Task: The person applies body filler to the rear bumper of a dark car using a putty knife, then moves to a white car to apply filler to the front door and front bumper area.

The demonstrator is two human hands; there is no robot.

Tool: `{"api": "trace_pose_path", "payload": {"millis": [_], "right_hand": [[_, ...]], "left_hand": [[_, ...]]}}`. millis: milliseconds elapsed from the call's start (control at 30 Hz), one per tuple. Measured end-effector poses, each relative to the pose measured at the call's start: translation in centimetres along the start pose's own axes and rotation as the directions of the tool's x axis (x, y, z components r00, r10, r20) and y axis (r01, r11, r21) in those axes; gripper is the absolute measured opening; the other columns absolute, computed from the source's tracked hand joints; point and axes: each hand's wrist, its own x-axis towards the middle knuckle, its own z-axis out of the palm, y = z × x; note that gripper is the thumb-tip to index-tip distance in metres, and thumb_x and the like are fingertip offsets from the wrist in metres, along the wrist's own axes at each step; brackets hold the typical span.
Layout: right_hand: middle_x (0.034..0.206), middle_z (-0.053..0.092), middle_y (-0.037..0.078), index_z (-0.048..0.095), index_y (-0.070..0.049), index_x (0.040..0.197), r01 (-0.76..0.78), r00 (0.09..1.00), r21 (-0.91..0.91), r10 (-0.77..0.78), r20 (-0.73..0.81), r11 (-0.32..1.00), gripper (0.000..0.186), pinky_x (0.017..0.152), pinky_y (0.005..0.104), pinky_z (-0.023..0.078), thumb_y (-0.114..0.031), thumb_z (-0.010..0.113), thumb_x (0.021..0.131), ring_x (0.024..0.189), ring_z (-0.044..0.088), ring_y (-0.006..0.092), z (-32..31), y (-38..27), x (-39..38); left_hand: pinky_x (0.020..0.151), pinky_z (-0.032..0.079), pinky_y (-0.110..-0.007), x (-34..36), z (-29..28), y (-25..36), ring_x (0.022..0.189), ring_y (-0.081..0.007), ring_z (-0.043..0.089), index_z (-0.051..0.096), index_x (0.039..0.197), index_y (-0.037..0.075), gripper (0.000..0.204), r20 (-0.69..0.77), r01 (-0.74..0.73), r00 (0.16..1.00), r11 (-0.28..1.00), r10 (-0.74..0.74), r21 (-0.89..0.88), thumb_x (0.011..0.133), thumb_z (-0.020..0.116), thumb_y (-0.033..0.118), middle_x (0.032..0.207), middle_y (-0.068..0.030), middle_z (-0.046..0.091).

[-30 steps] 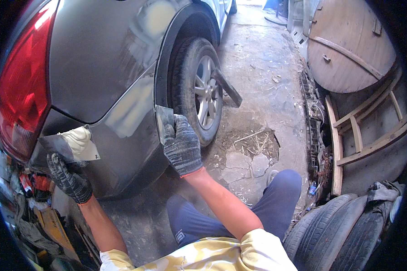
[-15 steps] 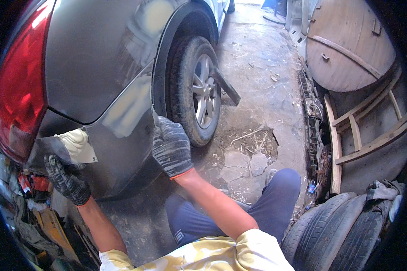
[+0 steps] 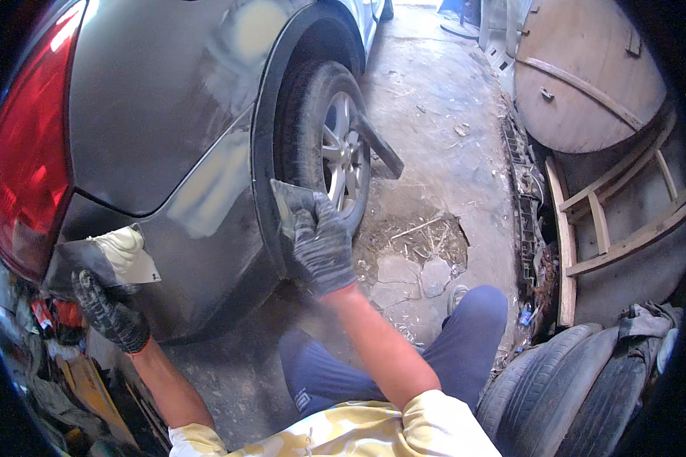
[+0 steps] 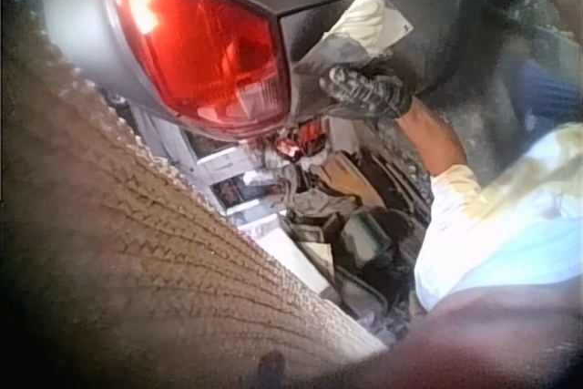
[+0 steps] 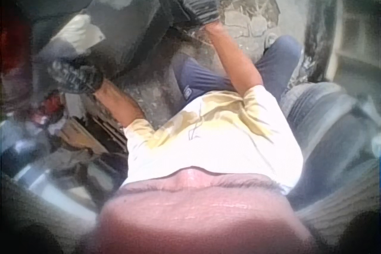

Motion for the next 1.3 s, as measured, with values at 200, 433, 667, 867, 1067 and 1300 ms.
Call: {"api": "trace_pose_path", "payload": {"millis": [200,433,667,867,1067,1300], "right_hand": [[0.086,0.062,0.021,0.058,-0.006,0.117,0.460,0.867,-0.167,-0.399,0.299,0.872,0.042,0.072,0.0408,0.047,-0.002,0.052,0.075,0.079,0.060,0.0341,-0.8,-0.4,3.4],[0.071,0.058,0.015,0.055,-0.004,0.122,0.678,0.729,-0.469,-0.437,0.527,0.566,0.048,0.065,0.0434,0.043,-0.013,0.056,0.075,0.067,0.056,0.0317,-0.3,-1.5,5.2],[0.070,0.058,0.008,0.054,-0.006,0.121,0.862,0.501,-0.482,-0.413,0.761,0.156,0.045,0.064,0.0413,0.042,-0.018,0.056,0.078,0.072,0.058,0.0278,-0.9,-2.0,6.5],[0.070,0.058,0.005,0.053,-0.007,0.117,0.957,0.271,-0.288,-0.244,0.931,-0.038,0.036,0.063,0.0399,0.042,-0.018,0.051,0.083,0.074,0.058,0.0249,-0.4,-2.3,6.4],[0.073,0.059,0.007,0.057,-0.006,0.106,0.937,0.315,-0.340,-0.231,0.921,-0.080,0.031,0.067,0.0399,0.040,-0.021,0.051,0.080,0.076,0.058,0.0238,-1.7,-4.7,8.8],[0.073,0.058,0.007,0.054,-0.003,0.110,0.967,0.230,-0.244,-0.165,0.959,-0.069,0.036,0.067,0.0423,0.040,-0.023,0.050,0.080,0.077,0.057,0.0268,-0.5,-4.1,7.4]], "left_hand": [[0.101,0.042,-0.042,-0.1,0.3,0.3,0.115,-0.0342,0.053,0.052,0.121,-0.008,0.033,-0.027,0.049,0.998,0.997,-0.050,-0.064,0.091,0.053,0.006,0.122,-0.0219,0.055],[0.101,0.041,-0.041,0.0,0.4,0.4,0.115,-0.0338,0.053,0.054,0.119,-0.007,0.031,-0.045,0.071,0.996,0.994,-0.075,-0.085,0.089,0.052,0.001,0.122,-0.0209,0.056],[0.103,0.039,-0.040,0.1,0.0,0.4,0.117,-0.0334,0.052,0.054,0.119,-0.007,0.032,-0.033,0.046,0.998,0.998,-0.047,-0.050,0.088,0.050,-0.001,0.124,-0.0210,0.055],[0.102,0.039,-0.041,0.2,0.1,0.5,0.117,-0.0338,0.052,0.053,0.120,-0.007,0.032,-0.042,0.046,0.998,0.996,-0.049,-0.071,0.089,0.051,0.000,0.124,-0.0210,0.054],[0.098,0.043,-0.046,-0.2,0.3,0.4,0.114,-0.0369,0.054,0.053,0.120,-0.005,0.036,-0.012,0.077,0.997,0.996,-0.077,-0.055,0.084,0.053,-0.005,0.122,-0.0211,0.055],[0.103,0.039,-0.041,0.1,0.5,0.4,0.118,-0.0335,0.051,0.053,0.121,-0.006,0.036,-0.031,0.083,0.996,0.992,-0.087,-0.099,0.086,0.053,-0.004,0.125,-0.0202,0.054]]}}
